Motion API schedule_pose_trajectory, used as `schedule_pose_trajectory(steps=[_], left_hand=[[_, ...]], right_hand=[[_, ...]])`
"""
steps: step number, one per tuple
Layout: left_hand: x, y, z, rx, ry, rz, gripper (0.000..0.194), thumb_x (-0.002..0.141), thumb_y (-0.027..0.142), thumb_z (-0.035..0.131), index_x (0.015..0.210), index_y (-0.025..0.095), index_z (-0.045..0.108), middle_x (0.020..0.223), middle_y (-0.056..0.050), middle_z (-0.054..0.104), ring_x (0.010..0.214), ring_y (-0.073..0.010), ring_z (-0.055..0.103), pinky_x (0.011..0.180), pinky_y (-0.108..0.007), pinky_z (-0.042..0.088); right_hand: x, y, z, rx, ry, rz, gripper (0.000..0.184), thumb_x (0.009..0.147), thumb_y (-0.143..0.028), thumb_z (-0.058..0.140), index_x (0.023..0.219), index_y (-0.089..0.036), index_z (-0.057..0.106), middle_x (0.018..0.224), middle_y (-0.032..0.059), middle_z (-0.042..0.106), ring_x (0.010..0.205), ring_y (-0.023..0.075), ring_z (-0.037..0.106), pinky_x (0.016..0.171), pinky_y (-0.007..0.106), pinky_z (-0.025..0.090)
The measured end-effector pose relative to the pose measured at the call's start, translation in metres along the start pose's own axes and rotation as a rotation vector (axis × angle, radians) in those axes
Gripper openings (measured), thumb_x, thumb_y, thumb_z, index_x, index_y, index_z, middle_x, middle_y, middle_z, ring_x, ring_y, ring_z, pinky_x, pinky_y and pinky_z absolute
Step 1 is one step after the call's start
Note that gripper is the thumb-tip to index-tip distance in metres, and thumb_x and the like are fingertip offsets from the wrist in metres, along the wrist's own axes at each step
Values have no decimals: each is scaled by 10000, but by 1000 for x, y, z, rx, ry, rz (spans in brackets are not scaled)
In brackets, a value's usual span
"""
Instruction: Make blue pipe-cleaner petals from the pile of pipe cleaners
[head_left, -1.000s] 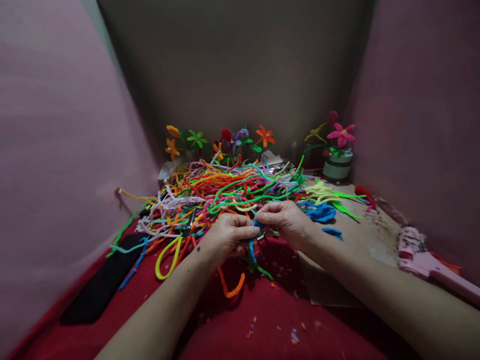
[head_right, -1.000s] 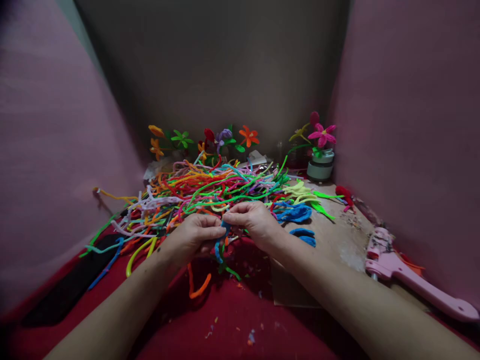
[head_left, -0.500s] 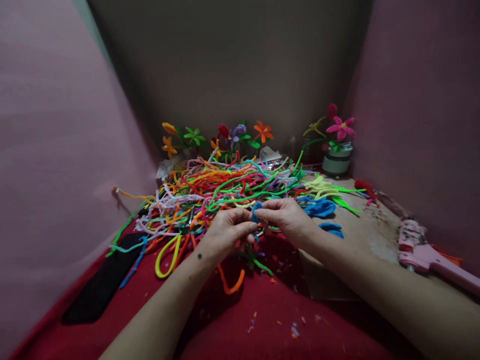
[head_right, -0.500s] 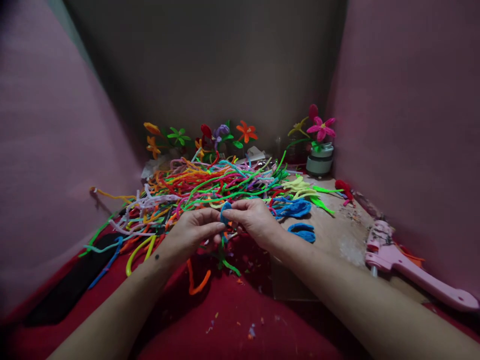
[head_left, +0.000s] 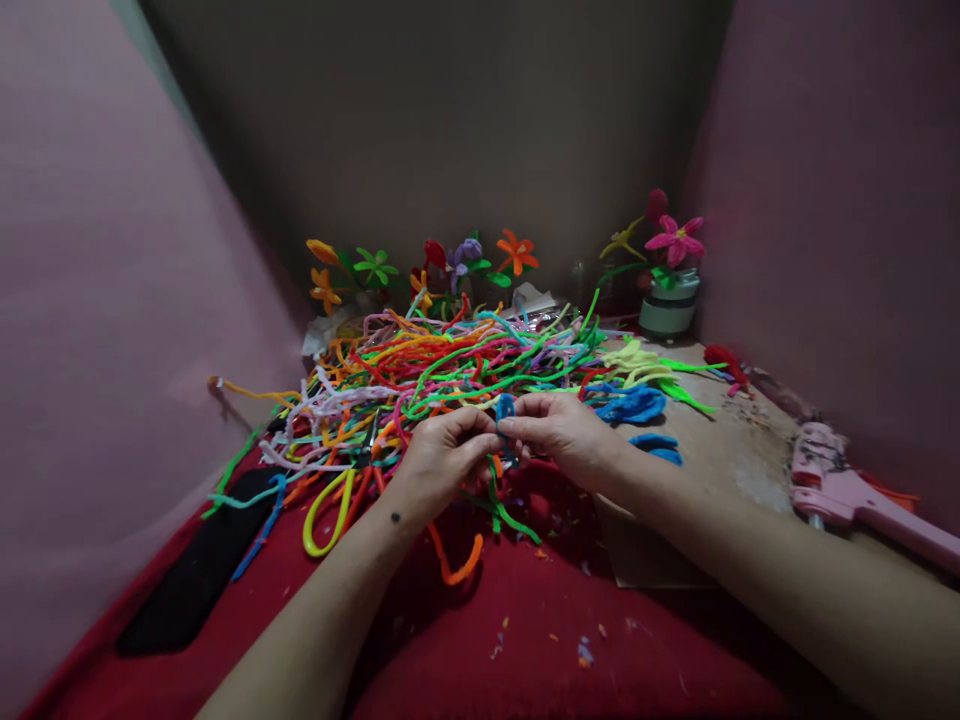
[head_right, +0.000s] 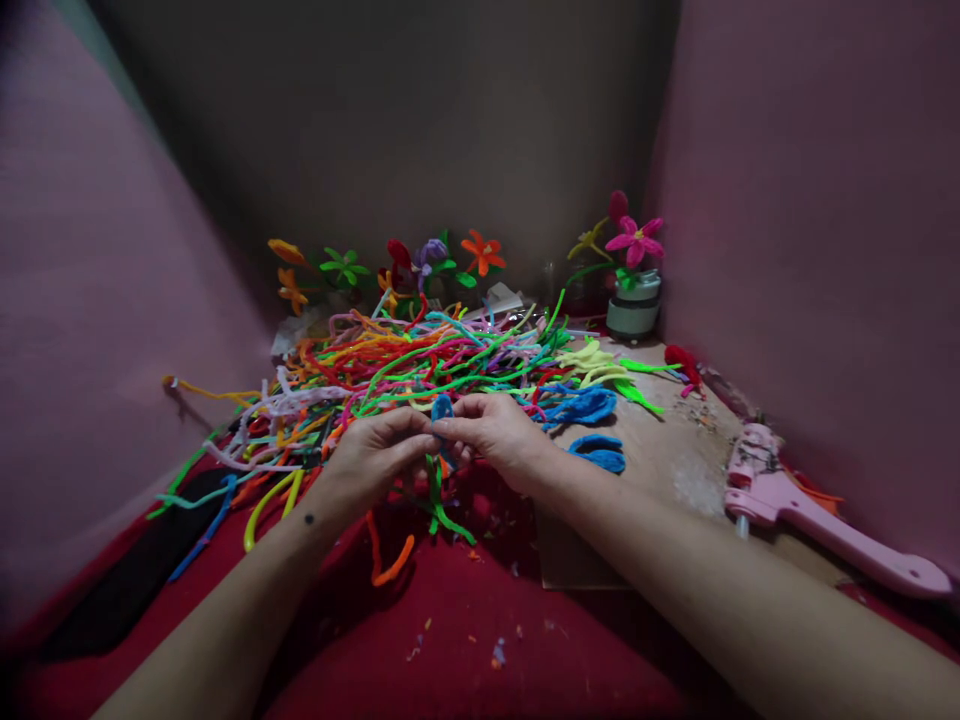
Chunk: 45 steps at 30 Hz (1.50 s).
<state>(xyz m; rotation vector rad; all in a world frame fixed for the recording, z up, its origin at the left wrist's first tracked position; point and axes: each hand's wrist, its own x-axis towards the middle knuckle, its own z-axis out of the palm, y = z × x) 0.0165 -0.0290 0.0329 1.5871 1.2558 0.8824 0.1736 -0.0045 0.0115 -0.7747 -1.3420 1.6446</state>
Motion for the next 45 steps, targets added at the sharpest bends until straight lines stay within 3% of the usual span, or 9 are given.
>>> schedule_pose_trajectory(steps=[6,14,22,32,38,45], left_hand=[[-3,8,-3,52,-22,16,153,709,299,603,694,150,575,522,48,490,414,-56,440,398,-162,356],[-5,14,-9,68,-124,-32,144,711,279,607,669,146,571,458,59,444,396,-53,407,386,-159,317],[1,7,-17,-238,-102,-100,204,721,320,633,827,147,614,449,63,452,361,-31,359,354,-147,229],[6,-6,-14,-321,-127,-29,154,663,237,703,702,140,590,538,48,529,407,-30,444,405,-150,321],[4,-3,-15,-322,-179,-53,254,668,231,701,903,159,638,693,15,602,450,-29,473,423,-152,351],[4,-4,-14,-293,-137,-56,161,668,247,698,779,142,647,539,31,557,397,-36,442,398,-160,323]], right_hand=[[-1,1,0,-17,-22,22,199,641,-281,683,592,-147,543,488,-39,495,435,68,421,459,224,310],[-3,-5,2,-197,-46,-20,216,681,-290,635,552,-160,520,468,-40,489,424,63,400,449,223,279],[-5,-9,2,-284,-62,13,207,689,-289,632,553,-161,542,451,-41,476,415,58,373,441,227,253],[-8,-10,1,-306,-114,58,246,684,-279,639,498,-137,562,441,-28,505,423,58,384,454,232,263],[-6,-8,0,-279,-136,95,173,670,-255,648,550,-134,618,442,-28,506,419,61,397,446,231,266],[-5,-4,-2,-182,-174,162,185,645,-298,683,573,-132,643,405,-44,463,373,47,332,401,232,208]])
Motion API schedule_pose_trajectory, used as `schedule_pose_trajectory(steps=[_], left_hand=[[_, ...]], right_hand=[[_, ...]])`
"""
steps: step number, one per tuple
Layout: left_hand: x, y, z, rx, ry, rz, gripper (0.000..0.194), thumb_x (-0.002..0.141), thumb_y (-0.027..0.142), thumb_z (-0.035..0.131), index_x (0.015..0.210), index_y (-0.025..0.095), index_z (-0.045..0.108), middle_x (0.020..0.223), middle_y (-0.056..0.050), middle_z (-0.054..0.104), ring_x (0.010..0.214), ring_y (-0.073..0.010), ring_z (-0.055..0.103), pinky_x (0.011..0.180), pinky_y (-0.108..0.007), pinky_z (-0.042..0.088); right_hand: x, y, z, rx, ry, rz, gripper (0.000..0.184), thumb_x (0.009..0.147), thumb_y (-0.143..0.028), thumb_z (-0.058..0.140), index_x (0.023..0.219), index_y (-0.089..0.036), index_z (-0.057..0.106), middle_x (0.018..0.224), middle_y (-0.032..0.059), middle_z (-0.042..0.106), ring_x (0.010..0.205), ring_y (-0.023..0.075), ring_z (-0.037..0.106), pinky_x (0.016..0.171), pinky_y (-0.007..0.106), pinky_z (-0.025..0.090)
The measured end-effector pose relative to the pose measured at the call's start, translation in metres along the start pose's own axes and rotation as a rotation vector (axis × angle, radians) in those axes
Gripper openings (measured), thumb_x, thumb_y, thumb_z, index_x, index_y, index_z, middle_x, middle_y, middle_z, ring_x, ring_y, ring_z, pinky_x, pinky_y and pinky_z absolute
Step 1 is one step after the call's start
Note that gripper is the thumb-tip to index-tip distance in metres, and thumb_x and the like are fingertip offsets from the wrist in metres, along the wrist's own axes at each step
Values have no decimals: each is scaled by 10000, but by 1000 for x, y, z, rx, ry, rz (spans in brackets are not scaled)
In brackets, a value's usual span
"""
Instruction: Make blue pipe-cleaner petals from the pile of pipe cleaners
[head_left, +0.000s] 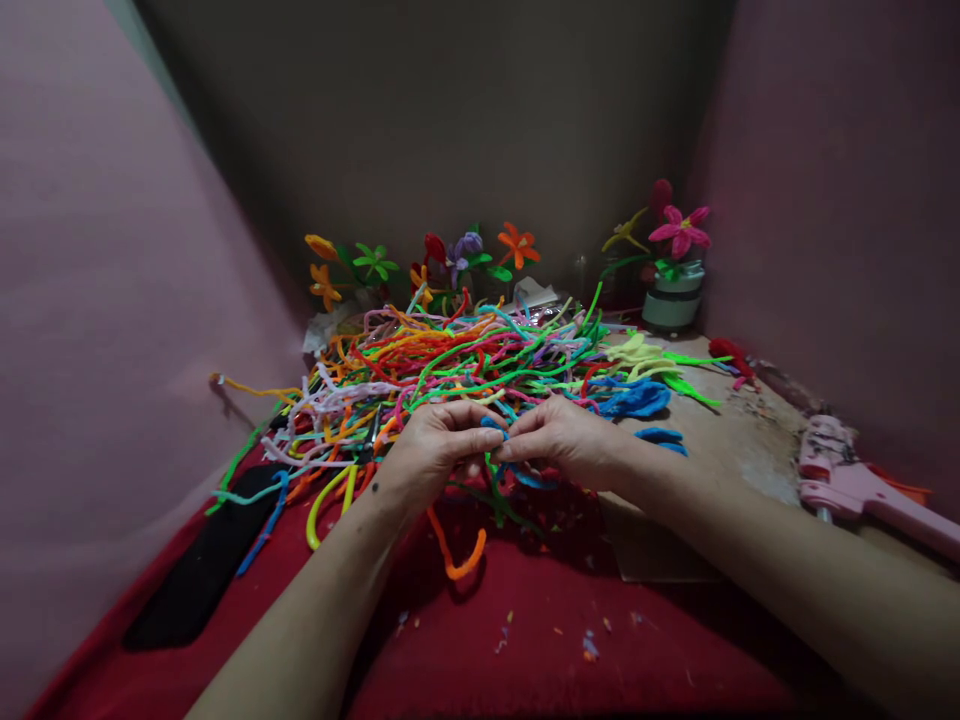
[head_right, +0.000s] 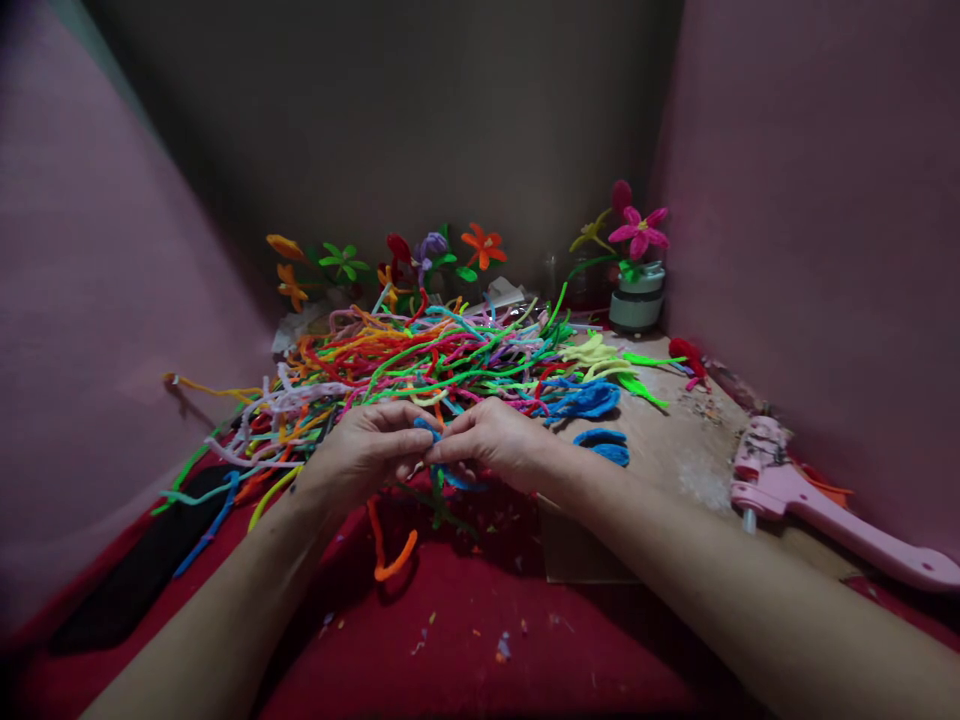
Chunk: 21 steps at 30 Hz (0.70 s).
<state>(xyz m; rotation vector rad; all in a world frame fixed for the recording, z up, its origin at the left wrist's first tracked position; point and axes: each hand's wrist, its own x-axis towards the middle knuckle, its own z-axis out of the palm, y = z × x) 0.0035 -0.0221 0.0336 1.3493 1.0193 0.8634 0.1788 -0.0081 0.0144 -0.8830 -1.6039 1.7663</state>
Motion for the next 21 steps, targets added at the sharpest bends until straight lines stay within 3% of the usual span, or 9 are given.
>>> schedule_pose_trajectory(steps=[8,13,17,19,21], left_hand=[[-6,5,22,72,316,128,155,647,261,701,658,134,612,447,49,515,355,-48,423,367,-166,311],[-8,7,24,218,325,102,159,692,298,647,654,144,633,473,29,538,399,-69,445,394,-185,341],[-8,3,24,537,484,371,89,690,247,634,648,173,663,620,-4,627,558,-100,532,526,-205,414],[-7,4,24,563,464,378,92,693,244,626,645,173,659,600,-2,621,545,-98,526,519,-206,411],[-6,6,24,437,377,246,141,704,281,614,630,161,632,483,22,552,429,-81,455,421,-198,355]], right_hand=[[-1,-5,8,42,69,0,243,635,-287,673,491,-134,550,365,-44,445,349,43,337,399,224,214],[-4,-12,14,-24,148,22,239,624,-234,633,441,-149,505,342,-50,422,339,49,331,390,223,215],[-6,-14,18,-56,201,21,238,634,-199,592,425,-151,489,340,-56,407,338,45,311,389,223,204],[-7,-15,19,-65,209,23,233,631,-190,588,424,-149,490,339,-57,402,339,45,311,392,224,207],[-8,-16,19,-66,202,30,222,628,-189,591,431,-149,496,336,-60,395,340,47,316,393,225,214]])
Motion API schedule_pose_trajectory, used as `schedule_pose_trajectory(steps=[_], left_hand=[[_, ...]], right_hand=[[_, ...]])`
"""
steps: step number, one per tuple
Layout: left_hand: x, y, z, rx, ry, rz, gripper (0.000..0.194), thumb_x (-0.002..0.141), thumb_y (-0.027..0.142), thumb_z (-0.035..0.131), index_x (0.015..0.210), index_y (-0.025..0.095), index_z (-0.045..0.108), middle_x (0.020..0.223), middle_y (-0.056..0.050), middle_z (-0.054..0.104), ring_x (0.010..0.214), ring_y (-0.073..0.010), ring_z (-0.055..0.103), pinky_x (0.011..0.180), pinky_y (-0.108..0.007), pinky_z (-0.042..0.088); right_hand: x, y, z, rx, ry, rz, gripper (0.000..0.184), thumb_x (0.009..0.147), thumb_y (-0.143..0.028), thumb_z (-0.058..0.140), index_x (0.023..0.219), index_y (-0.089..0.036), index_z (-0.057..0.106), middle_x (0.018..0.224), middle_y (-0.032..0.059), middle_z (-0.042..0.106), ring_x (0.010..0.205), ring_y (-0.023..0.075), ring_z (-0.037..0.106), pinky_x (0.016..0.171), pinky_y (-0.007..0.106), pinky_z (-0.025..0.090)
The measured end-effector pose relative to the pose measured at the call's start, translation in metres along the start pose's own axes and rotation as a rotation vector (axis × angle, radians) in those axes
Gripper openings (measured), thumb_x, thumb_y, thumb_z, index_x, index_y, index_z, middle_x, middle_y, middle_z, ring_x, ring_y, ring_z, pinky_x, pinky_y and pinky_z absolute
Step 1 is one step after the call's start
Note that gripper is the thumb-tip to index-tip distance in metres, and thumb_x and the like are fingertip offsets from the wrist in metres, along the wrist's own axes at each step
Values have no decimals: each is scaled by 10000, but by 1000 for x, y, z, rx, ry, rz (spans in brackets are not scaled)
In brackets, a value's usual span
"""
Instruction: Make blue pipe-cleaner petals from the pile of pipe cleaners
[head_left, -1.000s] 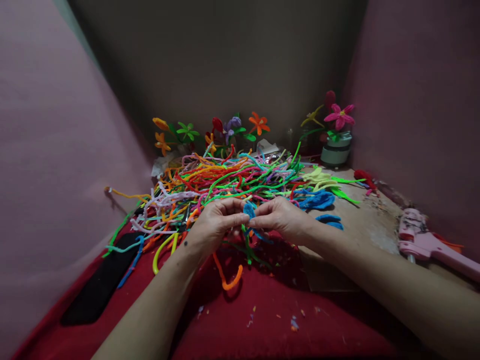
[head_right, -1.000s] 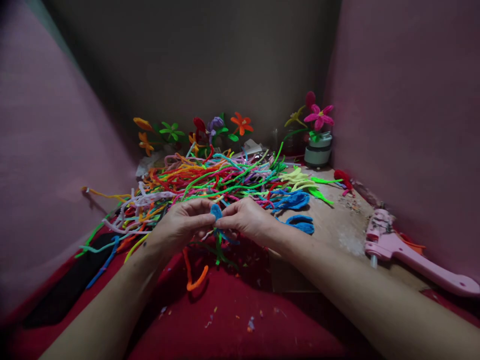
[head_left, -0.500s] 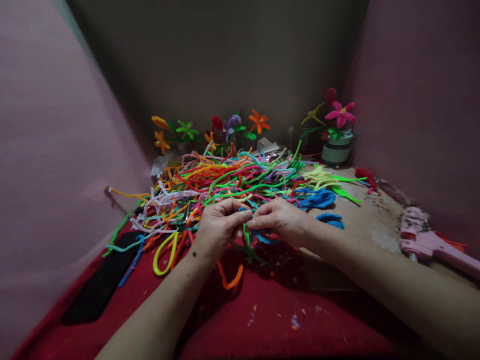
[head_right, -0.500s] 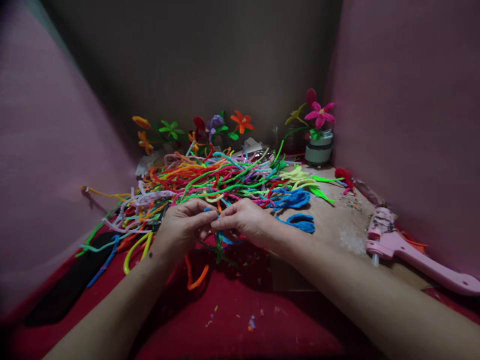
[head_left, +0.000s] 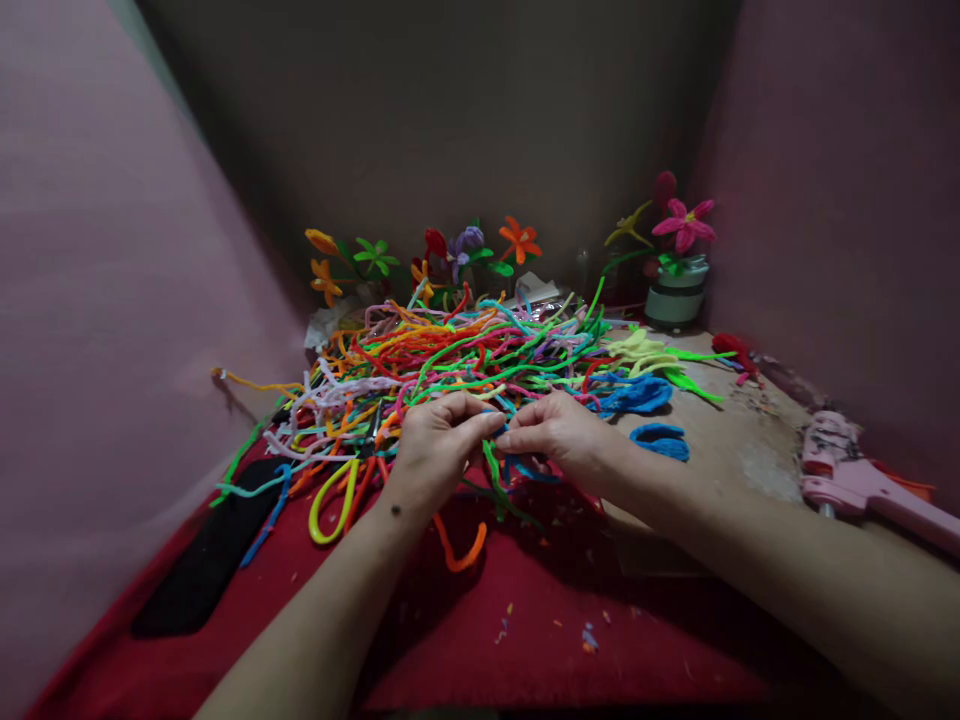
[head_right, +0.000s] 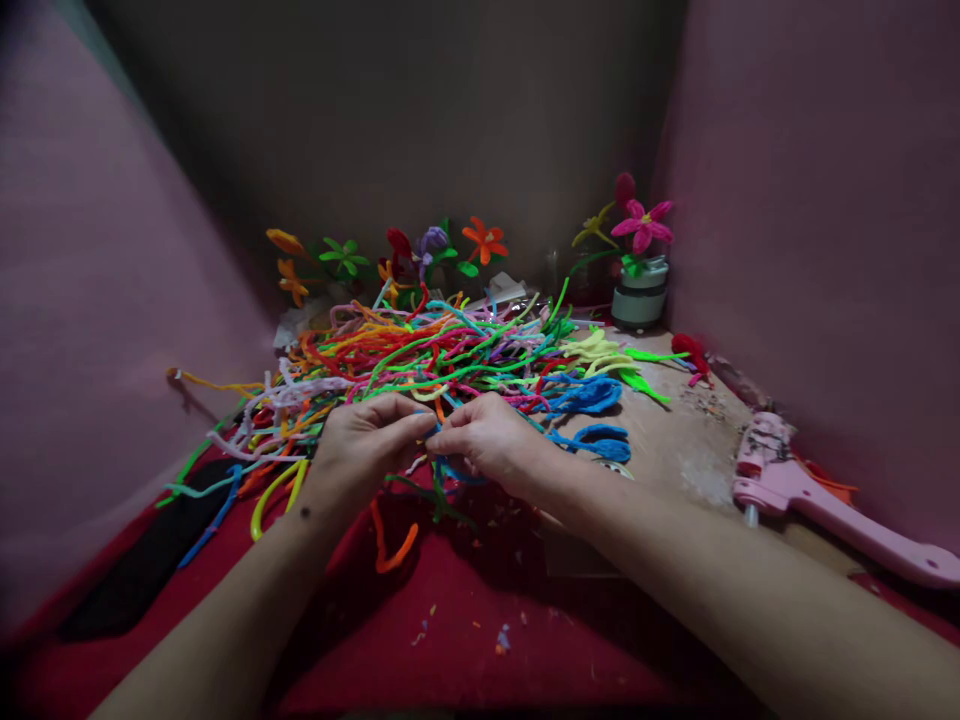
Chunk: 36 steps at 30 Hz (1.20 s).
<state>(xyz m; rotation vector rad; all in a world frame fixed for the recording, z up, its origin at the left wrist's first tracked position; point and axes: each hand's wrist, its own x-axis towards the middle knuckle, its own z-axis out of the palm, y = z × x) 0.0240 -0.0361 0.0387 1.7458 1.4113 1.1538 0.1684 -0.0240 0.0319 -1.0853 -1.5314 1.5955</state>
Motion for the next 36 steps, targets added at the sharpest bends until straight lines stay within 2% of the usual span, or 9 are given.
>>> schedule_pose_trajectory(steps=[3,5,7,11,15,21,25,30,36], left_hand=[[2,1,-1,-92,-32,-136,174,695,300,619,607,151,597,415,45,478,368,-63,384,364,-183,288],[3,1,-2,-21,51,-96,156,666,279,646,601,145,600,453,38,505,406,-62,414,384,-174,306],[3,1,-2,1,59,-94,173,659,283,658,588,142,588,465,38,509,415,-58,420,391,-168,310],[6,1,-6,-192,-50,-200,300,746,369,578,553,148,517,372,57,413,324,-38,327,345,-168,233],[10,-2,-10,-341,-22,-190,251,742,392,589,708,144,580,499,38,512,352,-35,380,351,-164,250],[8,-2,-9,-311,-271,-287,275,671,352,670,841,148,599,544,50,526,365,-36,396,353,-167,270],[7,2,-6,-260,-294,-315,247,619,286,697,778,130,593,546,50,519,386,-38,406,384,-172,310],[7,1,-5,-158,-258,-257,203,668,306,647,756,129,601,518,48,489,397,-46,378,392,-177,296],[3,-7,-3,187,-186,69,147,750,282,560,698,167,634,601,10,557,545,-97,472,521,-204,357]], right_hand=[[1,-1,0,-19,3,-8,230,625,-191,601,428,-150,487,338,-61,388,341,46,305,391,229,205],[2,-1,0,-19,1,-11,230,619,-194,610,429,-150,490,343,-59,392,343,45,299,390,232,193],[3,0,-1,2,-7,-9,205,609,-194,619,443,-147,508,350,-59,399,345,44,299,392,233,193],[5,4,-5,37,-48,-17,207,616,-217,639,459,-149,522,363,-54,416,346,46,316,394,233,203],[9,11,-10,162,-34,-67,270,642,-304,671,486,-150,514,388,-51,426,368,48,334,414,231,223],[16,18,-15,360,-32,-76,216,638,-313,696,605,-131,585,506,-34,511,453,60,416,477,222,303],[17,20,-15,402,-63,-50,212,609,-302,714,641,-125,602,540,-18,546,484,76,468,515,236,351],[16,17,-15,321,-9,-56,244,575,-309,722,579,-135,551,461,-49,486,419,59,400,459,222,303],[14,15,-12,-3,131,-102,232,643,-270,621,494,-156,484,408,-54,440,385,52,337,416,222,233]])
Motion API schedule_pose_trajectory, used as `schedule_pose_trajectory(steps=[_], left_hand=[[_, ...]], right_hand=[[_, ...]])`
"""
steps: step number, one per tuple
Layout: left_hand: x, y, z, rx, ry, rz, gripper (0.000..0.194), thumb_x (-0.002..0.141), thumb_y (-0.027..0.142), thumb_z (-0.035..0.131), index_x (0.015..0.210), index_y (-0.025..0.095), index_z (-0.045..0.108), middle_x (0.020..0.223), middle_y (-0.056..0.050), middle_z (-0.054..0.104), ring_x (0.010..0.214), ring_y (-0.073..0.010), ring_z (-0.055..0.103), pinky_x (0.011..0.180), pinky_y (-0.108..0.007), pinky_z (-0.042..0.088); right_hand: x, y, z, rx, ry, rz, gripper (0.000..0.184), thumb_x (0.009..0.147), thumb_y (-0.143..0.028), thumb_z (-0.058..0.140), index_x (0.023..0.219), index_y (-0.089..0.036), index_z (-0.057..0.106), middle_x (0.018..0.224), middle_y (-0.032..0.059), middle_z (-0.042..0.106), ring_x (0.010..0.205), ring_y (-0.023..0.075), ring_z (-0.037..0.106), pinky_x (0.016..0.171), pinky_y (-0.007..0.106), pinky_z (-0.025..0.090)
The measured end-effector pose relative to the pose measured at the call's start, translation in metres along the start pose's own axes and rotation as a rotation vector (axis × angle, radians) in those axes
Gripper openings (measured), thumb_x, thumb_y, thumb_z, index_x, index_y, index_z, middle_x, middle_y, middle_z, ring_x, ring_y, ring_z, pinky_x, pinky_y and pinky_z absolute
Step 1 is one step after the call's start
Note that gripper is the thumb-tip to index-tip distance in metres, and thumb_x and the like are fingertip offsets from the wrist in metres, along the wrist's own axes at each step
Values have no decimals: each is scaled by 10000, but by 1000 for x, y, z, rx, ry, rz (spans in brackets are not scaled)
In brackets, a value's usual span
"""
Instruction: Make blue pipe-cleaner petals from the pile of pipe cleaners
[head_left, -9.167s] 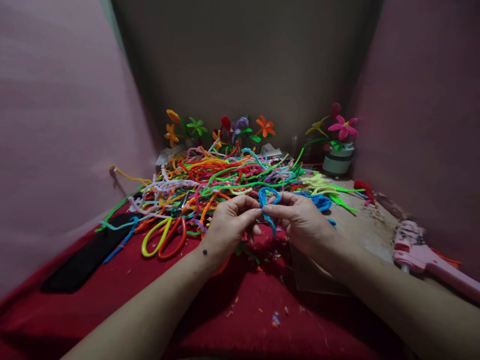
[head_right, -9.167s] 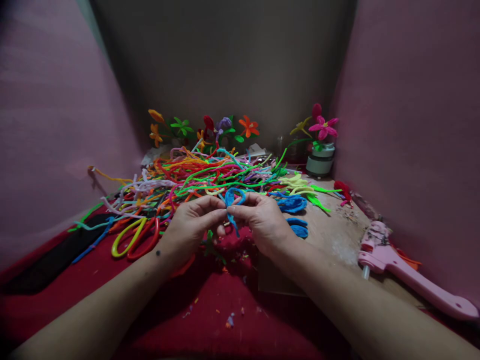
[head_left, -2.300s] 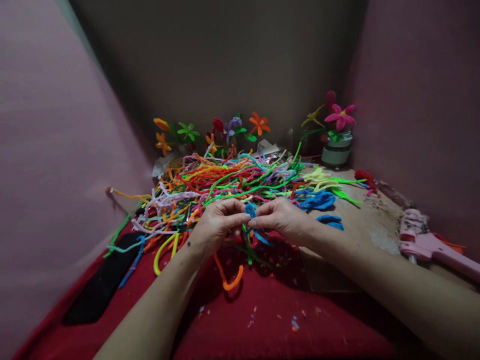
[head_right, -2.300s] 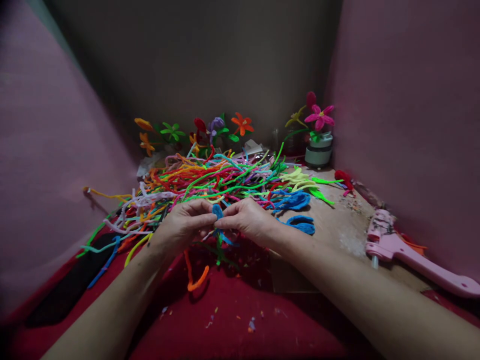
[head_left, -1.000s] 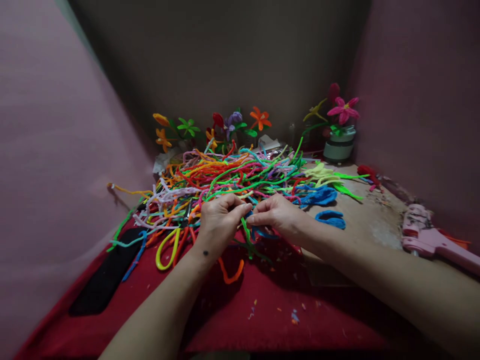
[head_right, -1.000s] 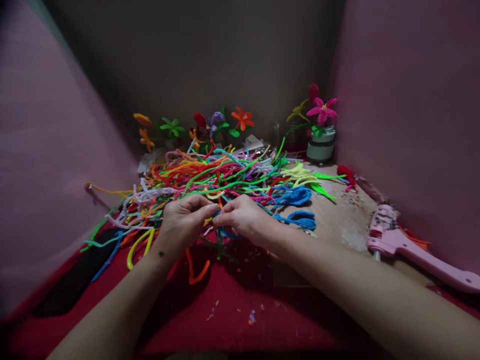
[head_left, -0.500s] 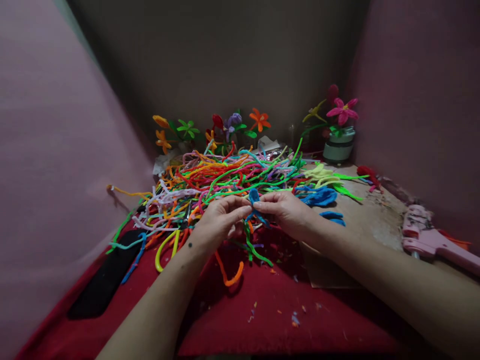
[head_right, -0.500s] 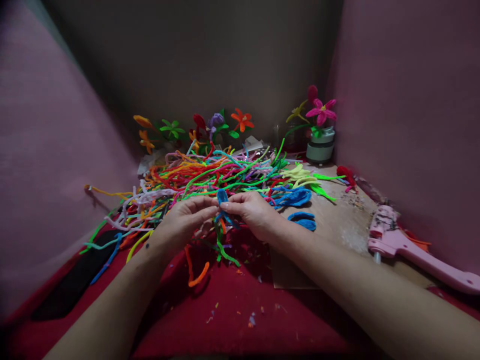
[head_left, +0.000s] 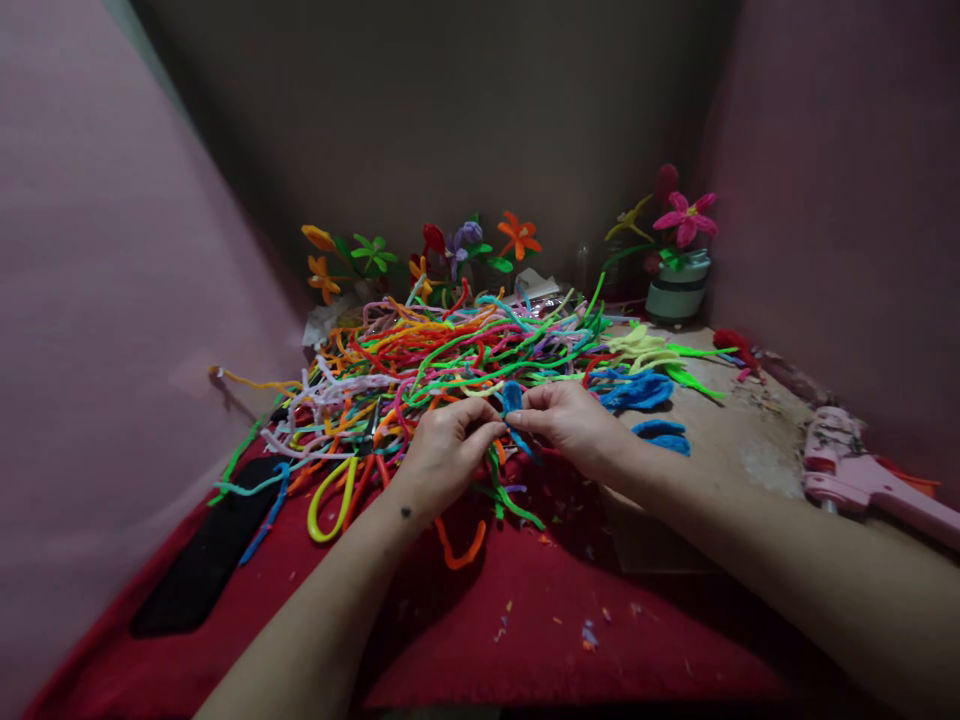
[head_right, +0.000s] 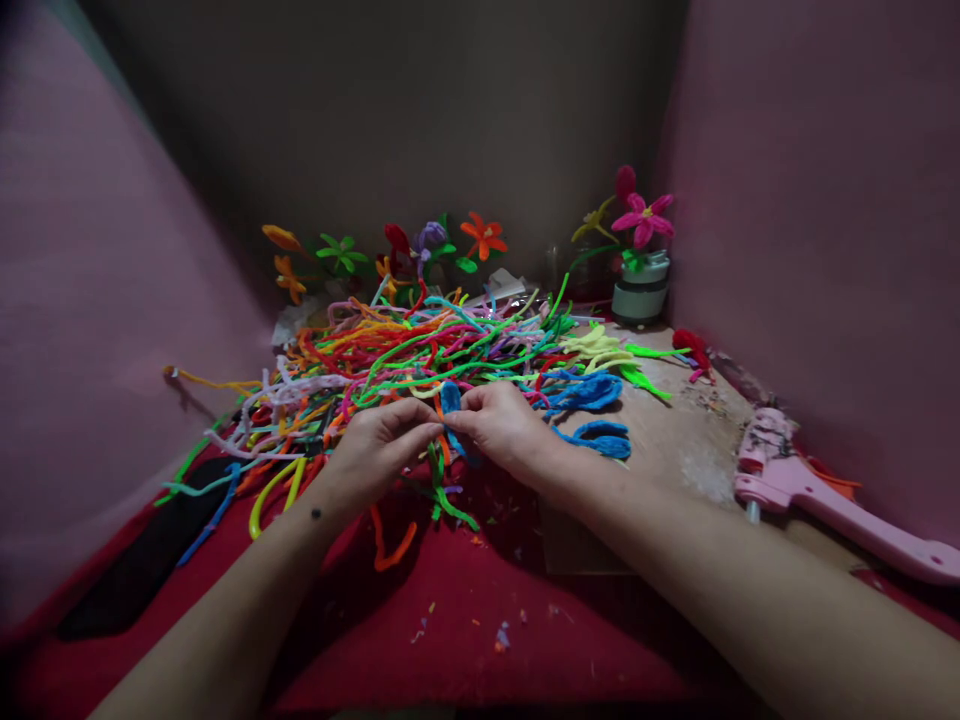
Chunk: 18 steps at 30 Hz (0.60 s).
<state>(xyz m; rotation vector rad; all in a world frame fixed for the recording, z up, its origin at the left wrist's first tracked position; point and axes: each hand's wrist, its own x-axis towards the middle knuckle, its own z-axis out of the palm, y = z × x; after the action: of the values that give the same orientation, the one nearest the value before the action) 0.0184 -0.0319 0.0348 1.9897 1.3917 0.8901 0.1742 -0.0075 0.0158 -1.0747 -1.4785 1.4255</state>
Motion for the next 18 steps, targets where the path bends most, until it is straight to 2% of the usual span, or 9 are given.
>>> schedule_pose_trajectory(steps=[2,4,7,9,11,14,18], left_hand=[[-2,1,0,77,55,65,138,755,267,559,680,177,632,639,0,584,601,-110,494,564,-206,367],[-2,2,-1,43,99,62,138,758,278,563,690,181,634,671,-4,601,645,-120,515,598,-210,381],[0,5,-5,-202,76,-66,160,723,305,611,792,170,660,746,-14,637,679,-130,548,628,-222,411],[1,6,-8,-369,26,-178,234,688,317,649,860,160,668,741,-15,646,625,-124,546,587,-227,412],[2,6,-10,-449,13,-230,259,676,319,660,880,161,673,699,-7,639,564,-109,521,537,-221,395],[2,7,-11,-435,16,-196,208,669,291,664,825,157,683,661,0,621,553,-101,508,529,-213,386],[1,9,-12,-353,-3,-116,143,672,268,646,752,150,654,633,9,583,551,-95,481,516,-201,368]], right_hand=[[-2,-2,0,-107,25,-12,240,661,-245,593,472,-161,471,398,-48,440,380,53,341,410,222,230],[-4,-5,0,-150,-11,-18,261,672,-240,583,452,-163,464,389,-38,448,377,56,355,411,224,240],[-7,-8,1,-101,-128,-17,257,677,-239,581,454,-163,476,393,-28,470,378,61,380,422,226,267],[-8,-9,2,-52,-192,-5,229,668,-225,579,467,-163,489,401,-27,477,382,67,396,428,227,284],[-8,-9,3,-34,-230,21,181,650,-207,583,490,-160,512,412,-29,479,386,71,403,428,228,292],[-8,-9,3,-36,-239,52,123,631,-195,592,525,-156,545,429,-35,477,395,71,400,431,228,296],[-8,-9,1,-77,-235,53,141,634,-192,593,508,-155,544,421,-43,458,398,63,378,427,224,267]])
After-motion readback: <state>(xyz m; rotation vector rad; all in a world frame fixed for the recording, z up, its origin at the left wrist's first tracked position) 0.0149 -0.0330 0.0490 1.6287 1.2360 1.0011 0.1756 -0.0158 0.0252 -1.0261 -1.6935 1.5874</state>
